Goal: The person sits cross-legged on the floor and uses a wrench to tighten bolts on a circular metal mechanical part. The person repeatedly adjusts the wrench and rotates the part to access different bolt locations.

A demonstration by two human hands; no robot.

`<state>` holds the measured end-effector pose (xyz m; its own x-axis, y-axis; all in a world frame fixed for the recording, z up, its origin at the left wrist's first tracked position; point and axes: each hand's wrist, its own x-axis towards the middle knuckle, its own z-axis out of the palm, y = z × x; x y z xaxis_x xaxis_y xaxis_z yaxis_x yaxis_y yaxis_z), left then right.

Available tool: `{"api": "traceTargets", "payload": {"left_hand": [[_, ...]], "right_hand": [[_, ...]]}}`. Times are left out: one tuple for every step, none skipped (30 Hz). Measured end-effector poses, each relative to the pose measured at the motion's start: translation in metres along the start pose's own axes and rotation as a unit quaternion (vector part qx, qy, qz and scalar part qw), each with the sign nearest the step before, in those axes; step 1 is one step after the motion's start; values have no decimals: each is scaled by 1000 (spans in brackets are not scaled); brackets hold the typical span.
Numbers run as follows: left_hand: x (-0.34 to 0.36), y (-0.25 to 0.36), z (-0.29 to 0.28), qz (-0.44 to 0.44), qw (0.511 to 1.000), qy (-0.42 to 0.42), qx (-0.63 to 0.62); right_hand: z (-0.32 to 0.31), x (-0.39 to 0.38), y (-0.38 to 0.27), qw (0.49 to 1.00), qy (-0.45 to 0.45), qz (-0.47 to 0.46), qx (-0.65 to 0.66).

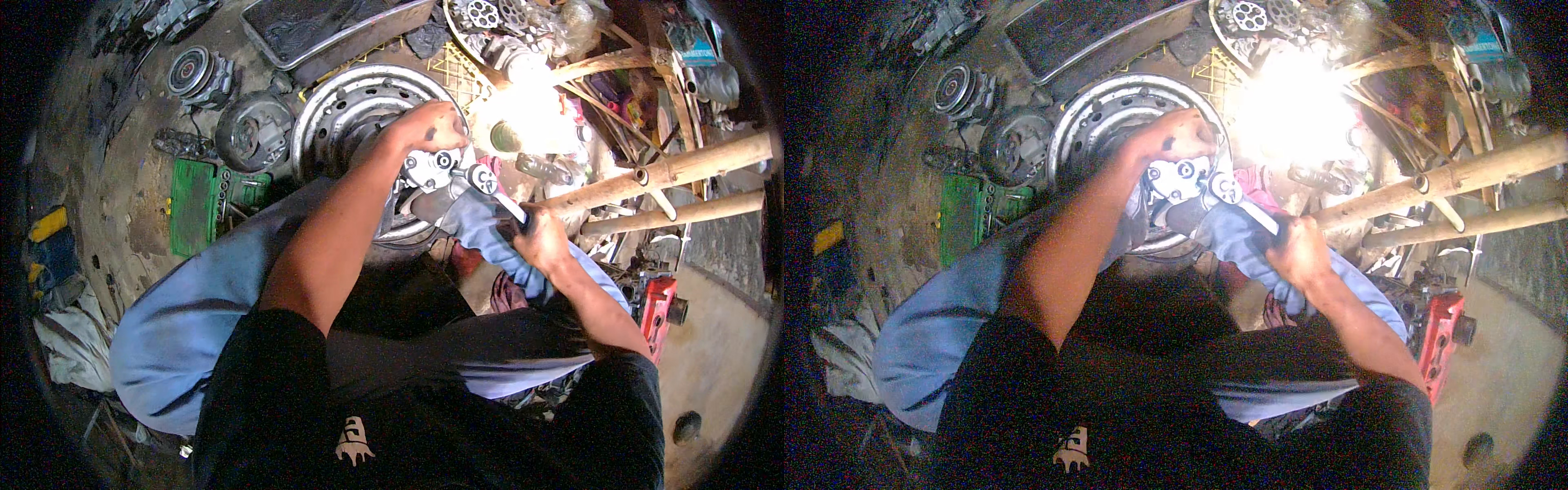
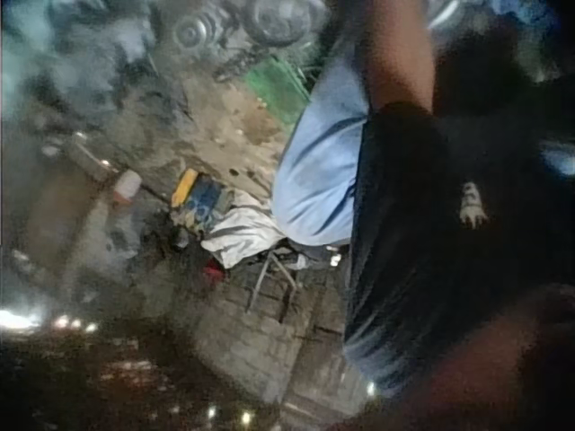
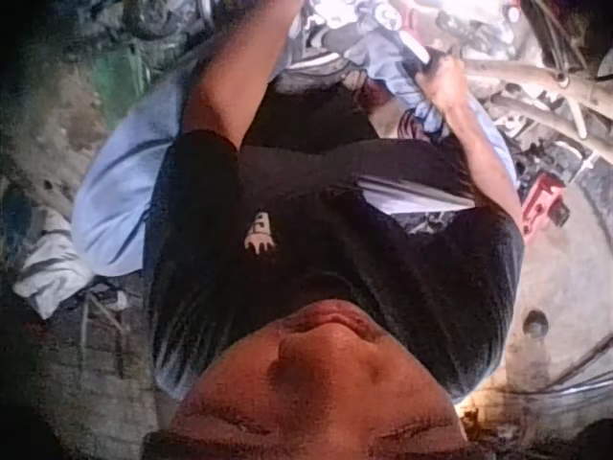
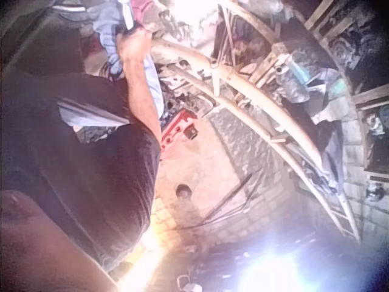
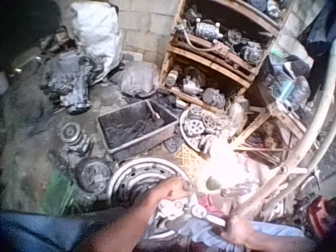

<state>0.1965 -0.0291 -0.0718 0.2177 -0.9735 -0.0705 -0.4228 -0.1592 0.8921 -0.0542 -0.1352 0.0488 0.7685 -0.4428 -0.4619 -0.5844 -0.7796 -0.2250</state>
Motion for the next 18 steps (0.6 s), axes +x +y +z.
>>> {"api": "traceTargets", "payload": {"left_hand": [[1,-6,2,-5,1000,6,-12],[1,-11,3,-10,1000,13,-23],[3,-15,7,-11,999,16,-37],[2,-21,11,-19,994,31,-102],[3,-25,15,-26,992,46,-118],[2,-27,16,-35,989,61,-133],[0,-23,13,-44,985,77,-150],[1,-18,8,-56,995,35,-68],[1,-8,0,-66,996,17,-48],[0,1,-5,-75,997,-2,-29],[0,8,-7,-83,996,-21,-10],[-3,7,-9,-79,997,-16,-5],[-3,8,-9,-69,998,-11,-1],[-3,8,-9,-58,998,-7,3],[-3,2,-6,-54,999,7,3],[-5,-6,-2,-52,998,23,6],[-4,-11,2,-46,998,37,7],[-2,-8,3,-60,998,30,8]], "right_hand": [[-5,3,-4,1000,-4,-9,-10],[-10,7,-6,1000,-9,-19,-19],[-13,7,-3,999,-12,-22,-30],[-4,7,13,997,14,-44,-68],[-5,8,19,996,7,-43,-83],[-11,14,19,994,-1,-44,-97],[-17,22,17,993,-9,-45,-112],[-25,31,13,991,-61,-26,-113],[-27,40,23,988,-32,-78,-128],[-29,45,38,982,-4,-127,-143],[-30,51,49,971,24,-176,-157],[-44,61,35,964,-16,-183,-191],[-45,72,48,919,41,-259,-294],[-50,85,58,896,51,-318,-305],[-61,104,50,868,60,-381,-311],[-73,130,37,822,84,-482,-292],[-83,158,20,793,54,-522,-309],[-95,182,6,766,24,-553,-326]]}}
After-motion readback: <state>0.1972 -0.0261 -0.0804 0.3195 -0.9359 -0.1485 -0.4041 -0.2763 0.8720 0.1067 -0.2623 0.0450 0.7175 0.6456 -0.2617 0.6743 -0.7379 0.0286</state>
